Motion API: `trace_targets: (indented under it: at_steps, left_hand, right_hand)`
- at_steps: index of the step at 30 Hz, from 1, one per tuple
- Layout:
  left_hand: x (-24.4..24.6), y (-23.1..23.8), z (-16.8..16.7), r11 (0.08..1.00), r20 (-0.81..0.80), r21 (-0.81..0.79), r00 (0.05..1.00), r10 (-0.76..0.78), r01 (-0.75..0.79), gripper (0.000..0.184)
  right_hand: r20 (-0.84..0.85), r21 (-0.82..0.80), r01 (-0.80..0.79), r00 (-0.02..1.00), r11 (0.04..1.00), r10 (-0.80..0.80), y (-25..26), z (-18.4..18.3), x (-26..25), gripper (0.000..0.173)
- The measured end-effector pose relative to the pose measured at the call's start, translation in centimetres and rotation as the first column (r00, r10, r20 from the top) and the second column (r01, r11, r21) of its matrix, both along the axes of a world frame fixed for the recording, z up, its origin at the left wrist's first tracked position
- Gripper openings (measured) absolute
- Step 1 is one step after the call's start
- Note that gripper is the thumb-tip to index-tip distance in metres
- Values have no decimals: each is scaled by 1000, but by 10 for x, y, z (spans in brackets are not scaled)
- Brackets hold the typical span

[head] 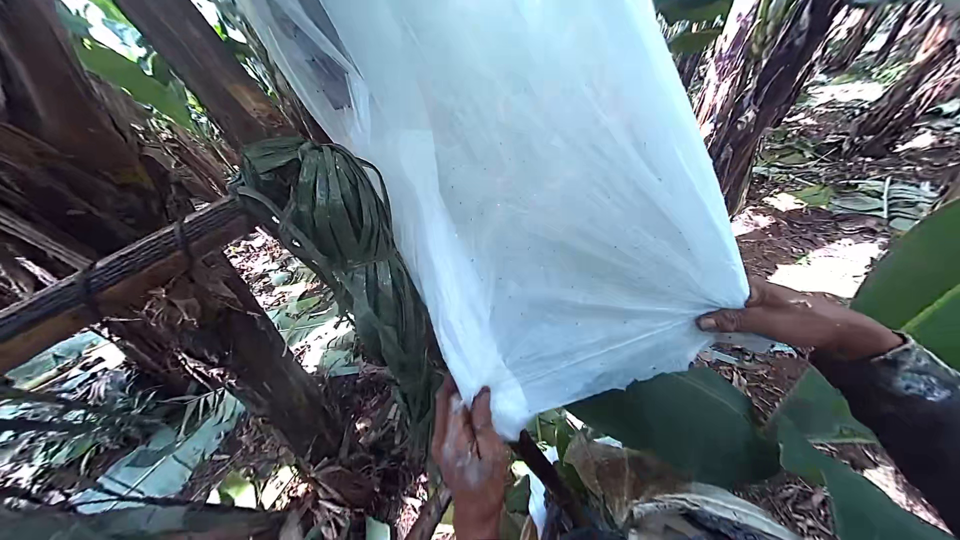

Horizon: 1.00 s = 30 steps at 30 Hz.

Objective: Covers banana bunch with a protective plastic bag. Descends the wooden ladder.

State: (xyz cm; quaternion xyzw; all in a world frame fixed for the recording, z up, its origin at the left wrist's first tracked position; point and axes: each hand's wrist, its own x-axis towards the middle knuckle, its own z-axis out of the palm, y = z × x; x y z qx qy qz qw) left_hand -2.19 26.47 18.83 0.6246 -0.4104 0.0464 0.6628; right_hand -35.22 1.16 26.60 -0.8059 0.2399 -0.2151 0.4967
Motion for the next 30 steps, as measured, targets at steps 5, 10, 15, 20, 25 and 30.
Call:
trace_targets:
  at_steps: [5, 10, 15, 20, 25, 30]
  left_hand:
    - [-3, 9, 21, 778, -544, -547, 574, -612, 310, 33]
    - [4, -17, 0, 804, -689, -557, 425, -587, 208, 47]
    - [18, -34, -35, 986, -461, -85, 872, -165, 141, 18]
    - [19, -46, -28, 920, -290, 201, 917, -273, 337, 49]
    - [-2, -121, 5, 914, -545, -131, 742, -390, 383, 49]
    - [-2, -123, -8, 834, -687, -383, 480, -545, 398, 28]
  right_hand:
    - [201, 147, 0, 979, 989, -30, 32, -13, 3, 35]
    - [134, 92, 65, 988, 994, -77, 23, -4, -16, 25]
    - [192, 92, 288, 934, 953, -300, -8, 25, -68, 18]
    - [111, 69, 332, 935, 941, -338, 9, 34, -64, 10]
    - [61, 58, 363, 929, 930, -366, 15, 31, -49, 10]
    - [114, -39, 343, 935, 939, -337, -5, 26, -49, 11]
